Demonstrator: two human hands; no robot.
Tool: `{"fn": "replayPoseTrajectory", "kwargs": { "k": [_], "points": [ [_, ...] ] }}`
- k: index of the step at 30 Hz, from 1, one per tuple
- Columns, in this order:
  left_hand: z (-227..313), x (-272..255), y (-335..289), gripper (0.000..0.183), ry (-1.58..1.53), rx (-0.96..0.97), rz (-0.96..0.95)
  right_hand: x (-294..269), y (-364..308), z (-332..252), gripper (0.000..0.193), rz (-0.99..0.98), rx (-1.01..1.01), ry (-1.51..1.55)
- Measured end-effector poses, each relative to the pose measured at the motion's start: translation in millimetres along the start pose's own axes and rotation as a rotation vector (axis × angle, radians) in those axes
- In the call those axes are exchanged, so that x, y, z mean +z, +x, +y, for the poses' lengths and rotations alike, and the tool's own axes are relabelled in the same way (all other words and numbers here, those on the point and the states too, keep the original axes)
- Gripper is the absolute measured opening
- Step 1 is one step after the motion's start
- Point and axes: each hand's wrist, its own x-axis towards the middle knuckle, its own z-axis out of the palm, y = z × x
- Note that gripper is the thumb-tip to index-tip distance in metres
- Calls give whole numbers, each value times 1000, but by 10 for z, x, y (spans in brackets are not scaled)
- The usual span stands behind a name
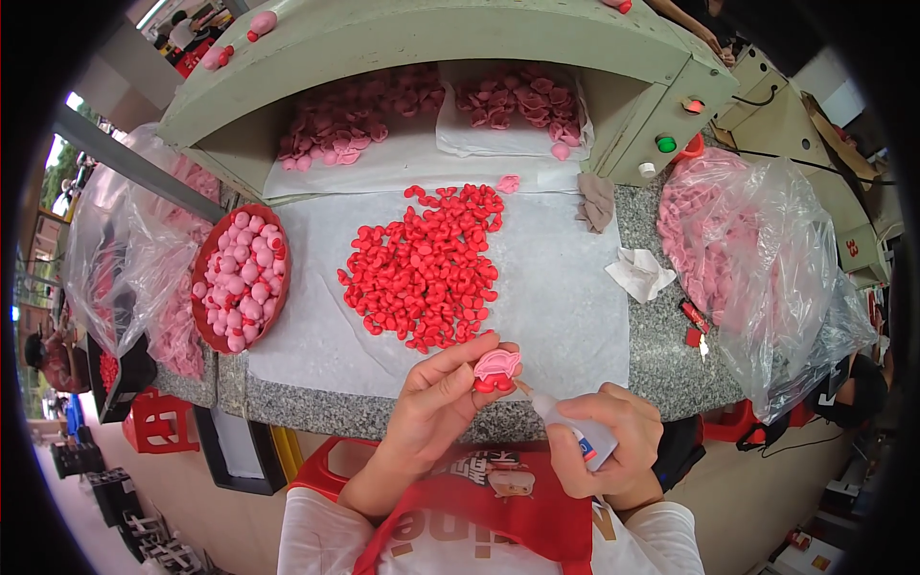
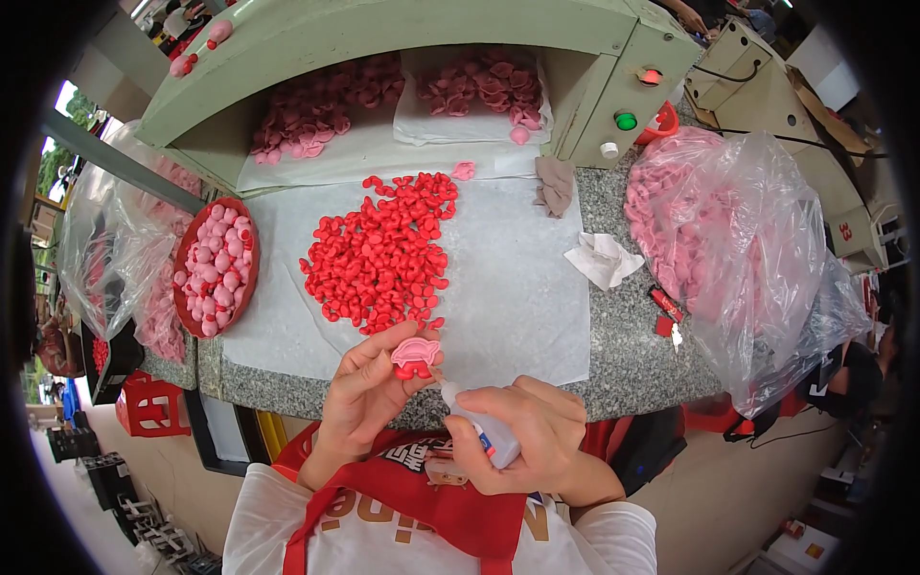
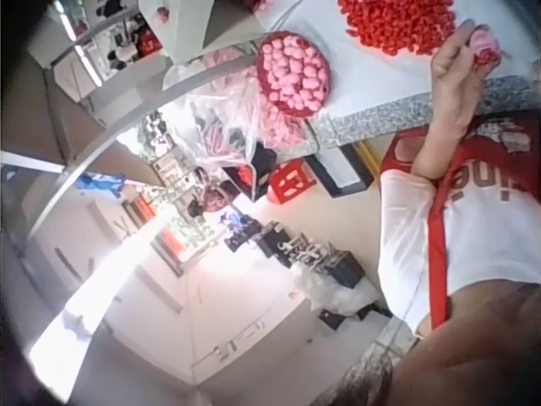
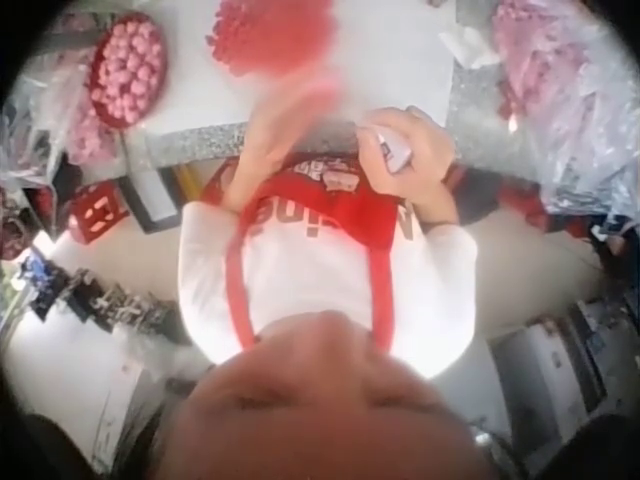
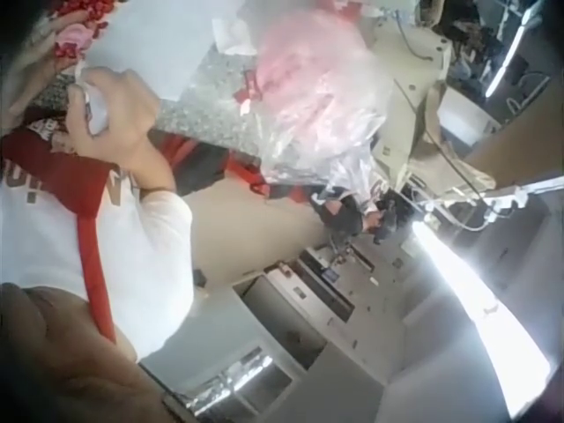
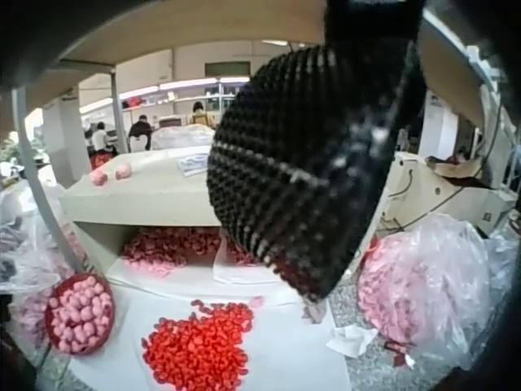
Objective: Assembling small pink and red plastic toy components at a factory workbench using an adhesive.
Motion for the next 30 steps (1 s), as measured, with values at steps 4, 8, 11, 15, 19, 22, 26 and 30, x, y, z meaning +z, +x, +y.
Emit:
{"fn": "replayPoseTrajectory", "kwargs": {
  "k": [4,8,11,15,19,22,26,30],
  "points": [
    [-1,5,-2,38,14,-5,8,2,-7,33,27,24,-51,7],
    [3,28,-5,39,5,-6,3,40,4,45,27,40,-76,9],
    [10,36,-9,39,-1,-9,6,54,13,47,28,39,-80,6],
    [11,38,-9,39,-10,-9,6,53,28,42,29,29,-86,-7],
    [16,33,-7,39,-10,-9,0,56,40,41,28,27,-82,-5],
    [16,26,-6,39,1,-12,0,56,29,52,27,47,-77,-13],
    [18,24,1,38,-12,-11,-14,39,32,63,27,40,-67,-23],
    [14,14,1,38,-17,-4,-6,4,-1,76,27,50,-61,-14]
  ]
}}
